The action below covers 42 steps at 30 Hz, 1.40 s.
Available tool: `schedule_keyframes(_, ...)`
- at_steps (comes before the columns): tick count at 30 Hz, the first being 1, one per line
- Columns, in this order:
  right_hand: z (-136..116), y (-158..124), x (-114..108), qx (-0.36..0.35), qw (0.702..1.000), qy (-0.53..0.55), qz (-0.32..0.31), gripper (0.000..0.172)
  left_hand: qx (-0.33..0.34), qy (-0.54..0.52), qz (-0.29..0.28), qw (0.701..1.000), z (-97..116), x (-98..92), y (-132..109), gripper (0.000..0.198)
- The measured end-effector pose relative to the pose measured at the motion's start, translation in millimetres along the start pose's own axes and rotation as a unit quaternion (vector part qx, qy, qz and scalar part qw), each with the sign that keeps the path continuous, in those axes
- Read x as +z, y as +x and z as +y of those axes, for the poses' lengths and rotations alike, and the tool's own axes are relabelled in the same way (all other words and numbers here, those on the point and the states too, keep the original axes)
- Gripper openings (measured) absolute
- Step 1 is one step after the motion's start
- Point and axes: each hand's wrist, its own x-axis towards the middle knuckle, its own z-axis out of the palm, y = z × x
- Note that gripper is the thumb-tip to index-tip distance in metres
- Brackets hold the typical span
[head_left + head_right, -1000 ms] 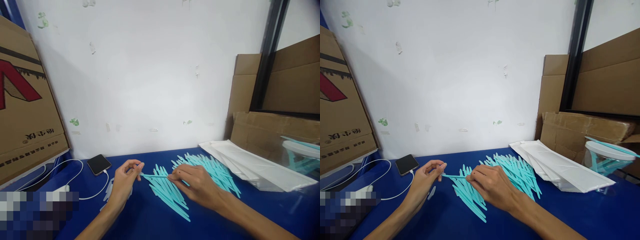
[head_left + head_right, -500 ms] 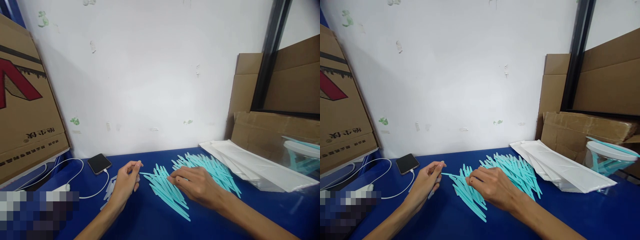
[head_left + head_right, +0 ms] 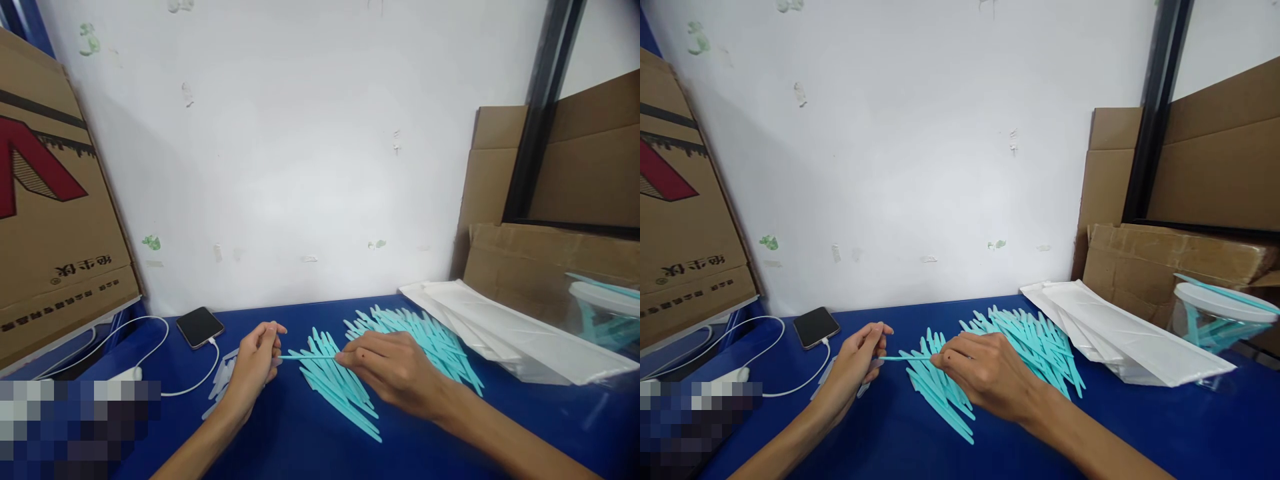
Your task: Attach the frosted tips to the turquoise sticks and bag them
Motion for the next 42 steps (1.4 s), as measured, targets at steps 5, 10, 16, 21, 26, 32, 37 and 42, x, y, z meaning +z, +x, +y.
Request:
schedule_keyframes(5, 0, -3, 3, 0.019, 1.000, 0.015, -0.013, 0.015, 0.006, -0.016, -0.003, 1.000, 0, 0.6, -1, 0.039)
schedule_keyframes(10, -1, -3, 5, 0.036, 0.998, 0.040, -0.026, 0.017, 0.006, -0.013, -0.023, 1.000, 0, 0.1, 0, 0.037)
schedule_keyframes(16, -1, -7, 8, 0.074, 0.995, 0.052, -0.043, 0.018, 0.032, 0.028, -0.067, 0.997, -1, 1.4, -2, 0.038)
schedule_keyframes(21, -1, -6, 7, 0.079, 0.994, 0.053, -0.056, 0.018, 0.047, 0.038, -0.091, 0.994, -1, 1.1, -6, 0.038)
schedule_keyframes(26, -4, -2, 6, 0.049, 0.995, 0.046, -0.068, 0.023, 0.056, 0.028, -0.147, 0.987, 2, 1.3, -10, 0.040)
schedule_keyframes(32, -9, -4, 8, 0.026, 0.995, 0.054, -0.082, 0.019, 0.071, 0.069, -0.187, 0.977, 7, 5.1, -21, 0.044)
schedule_keyframes(37, -9, -2, 6, 0.042, 0.996, 0.049, -0.065, 0.023, 0.122, 0.160, -0.229, 0.953, 9, 10.3, -31, 0.036)
schedule_keyframes(42, -6, -2, 5, 0.052, 0.995, 0.048, -0.068, 0.018, 0.175, 0.228, -0.236, 0.928, 6, 14.2, -34, 0.028)
